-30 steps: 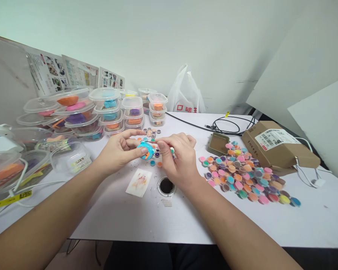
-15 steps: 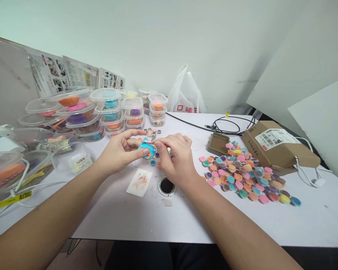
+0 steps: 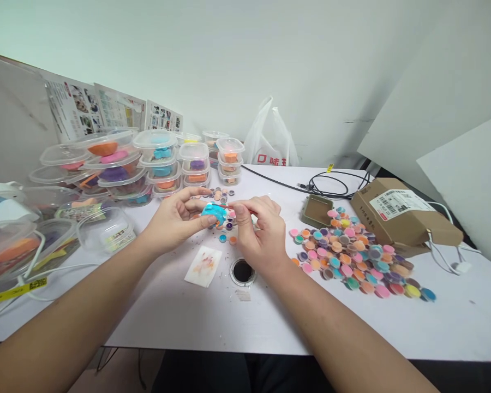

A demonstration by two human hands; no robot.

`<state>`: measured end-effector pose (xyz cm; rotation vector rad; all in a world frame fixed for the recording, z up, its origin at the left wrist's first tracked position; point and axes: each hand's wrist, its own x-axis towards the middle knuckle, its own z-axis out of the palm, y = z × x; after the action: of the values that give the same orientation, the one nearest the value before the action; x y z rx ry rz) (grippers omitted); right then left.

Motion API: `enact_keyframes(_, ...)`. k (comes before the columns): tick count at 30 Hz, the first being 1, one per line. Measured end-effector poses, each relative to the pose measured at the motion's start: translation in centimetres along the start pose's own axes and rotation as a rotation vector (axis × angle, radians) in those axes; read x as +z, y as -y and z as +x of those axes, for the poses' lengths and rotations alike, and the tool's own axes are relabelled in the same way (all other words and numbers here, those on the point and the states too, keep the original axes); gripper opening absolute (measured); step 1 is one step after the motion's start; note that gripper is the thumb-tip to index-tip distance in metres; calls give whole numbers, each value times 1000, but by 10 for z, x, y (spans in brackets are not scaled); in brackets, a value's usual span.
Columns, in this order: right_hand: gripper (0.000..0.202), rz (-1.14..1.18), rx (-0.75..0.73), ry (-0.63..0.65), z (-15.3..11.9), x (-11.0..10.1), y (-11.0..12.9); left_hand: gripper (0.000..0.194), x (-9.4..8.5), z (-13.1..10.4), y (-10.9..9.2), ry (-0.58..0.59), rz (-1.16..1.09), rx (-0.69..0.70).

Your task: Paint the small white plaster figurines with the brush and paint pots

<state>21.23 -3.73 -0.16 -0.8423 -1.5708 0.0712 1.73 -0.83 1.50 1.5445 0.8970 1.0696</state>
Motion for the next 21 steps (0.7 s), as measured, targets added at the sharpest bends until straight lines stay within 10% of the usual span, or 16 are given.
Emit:
enact_keyframes(12,21,-82,30,16,8,-9,1,56,0,3,5,-73,112,97)
enact_keyframes(21,32,-310,78,583,5,-15,-17,49,-13,7,9,-303,346,228)
